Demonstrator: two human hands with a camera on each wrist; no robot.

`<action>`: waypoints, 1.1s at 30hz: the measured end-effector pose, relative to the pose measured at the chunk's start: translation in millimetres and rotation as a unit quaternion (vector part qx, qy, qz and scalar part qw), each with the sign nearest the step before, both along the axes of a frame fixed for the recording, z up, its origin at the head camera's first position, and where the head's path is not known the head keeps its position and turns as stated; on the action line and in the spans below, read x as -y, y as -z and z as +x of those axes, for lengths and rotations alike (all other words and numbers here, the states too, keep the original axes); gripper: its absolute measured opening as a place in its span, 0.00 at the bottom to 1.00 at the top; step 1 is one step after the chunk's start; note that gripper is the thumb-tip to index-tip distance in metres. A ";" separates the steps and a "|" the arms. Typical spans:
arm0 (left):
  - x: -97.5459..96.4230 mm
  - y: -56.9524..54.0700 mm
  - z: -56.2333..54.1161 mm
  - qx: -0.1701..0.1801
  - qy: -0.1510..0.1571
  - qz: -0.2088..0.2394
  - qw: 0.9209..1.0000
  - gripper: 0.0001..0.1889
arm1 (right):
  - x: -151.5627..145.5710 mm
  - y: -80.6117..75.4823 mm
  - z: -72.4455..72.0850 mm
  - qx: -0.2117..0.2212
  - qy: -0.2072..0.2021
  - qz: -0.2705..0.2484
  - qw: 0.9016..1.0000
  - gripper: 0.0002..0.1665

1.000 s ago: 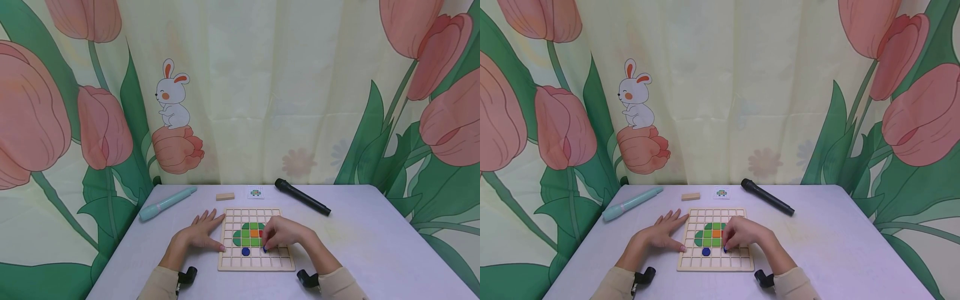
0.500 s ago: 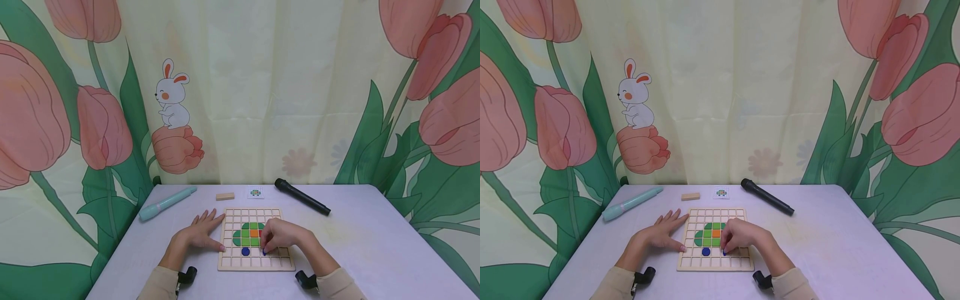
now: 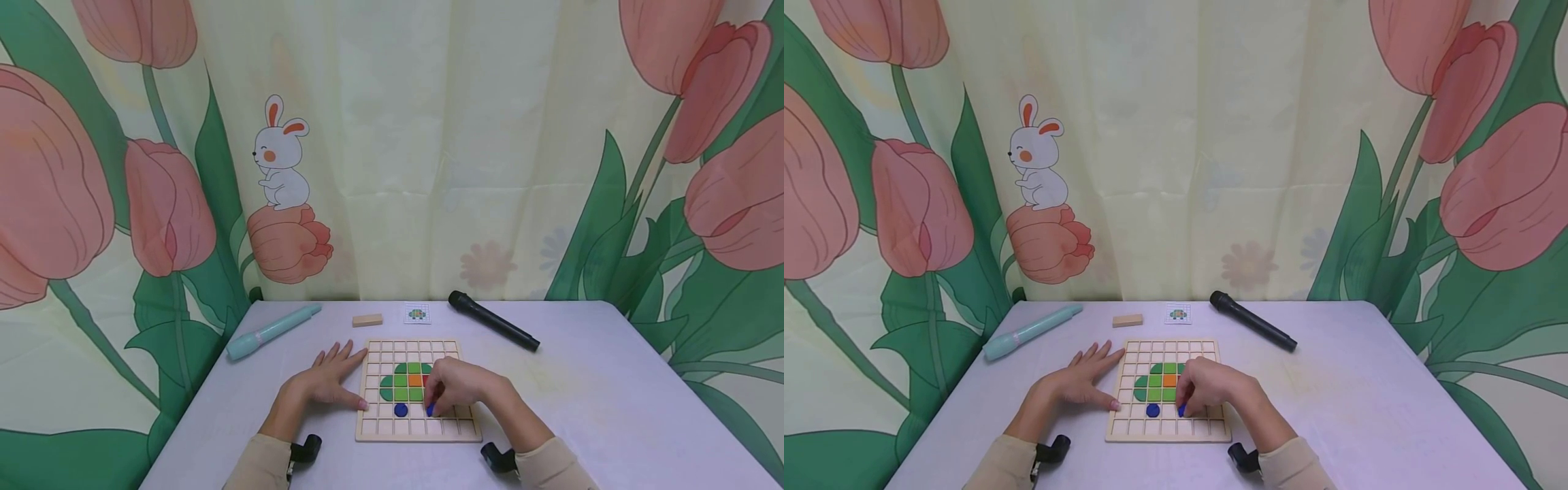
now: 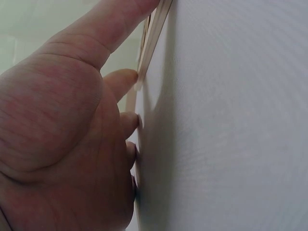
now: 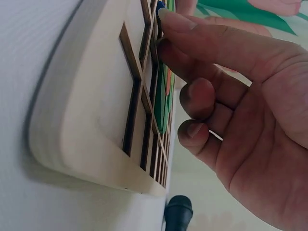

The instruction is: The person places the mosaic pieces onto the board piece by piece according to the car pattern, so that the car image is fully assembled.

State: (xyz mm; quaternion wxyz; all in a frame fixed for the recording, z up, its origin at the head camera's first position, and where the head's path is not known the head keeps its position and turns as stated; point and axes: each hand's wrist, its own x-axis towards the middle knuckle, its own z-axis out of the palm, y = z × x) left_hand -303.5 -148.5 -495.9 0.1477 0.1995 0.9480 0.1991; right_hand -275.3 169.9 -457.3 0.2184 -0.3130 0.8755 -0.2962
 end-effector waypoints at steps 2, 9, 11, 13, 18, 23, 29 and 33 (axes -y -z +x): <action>0.3 -0.2 -0.2 0.001 0.001 0.001 1.000 0.61 | -0.1 1.1 -0.3 0.001 0.001 -0.003 1.000 0.09; 1.0 -0.4 -0.3 0.002 0.003 0.004 1.000 0.61 | 0.8 4.5 -1.5 0.004 0.010 -0.003 1.000 0.10; 1.0 -0.5 -0.3 0.001 0.004 0.004 1.000 0.61 | 1.0 5.2 -1.8 0.003 0.010 -0.002 1.000 0.11; 0.9 -0.7 -0.3 0.001 0.004 0.004 1.000 0.61 | 1.0 4.7 -1.6 0.001 0.009 -0.002 1.000 0.11; 0.3 -1.7 0.0 0.002 0.005 0.003 1.000 0.61 | 0.9 3.1 -0.7 -0.002 0.005 -0.007 1.000 0.10; -0.3 -2.7 0.3 0.003 0.002 0.003 1.000 0.61 | 1.4 3.9 -1.2 -0.008 0.005 -0.010 1.000 0.10; 0.0 -1.3 -0.4 0.003 -0.002 0.001 1.000 0.61 | 2.4 6.3 -3.4 -0.010 0.006 -0.017 1.000 0.10; 0.4 -0.7 -0.7 0.002 -0.003 0.002 1.000 0.62 | 2.4 6.2 -3.6 -0.009 0.006 -0.019 1.000 0.09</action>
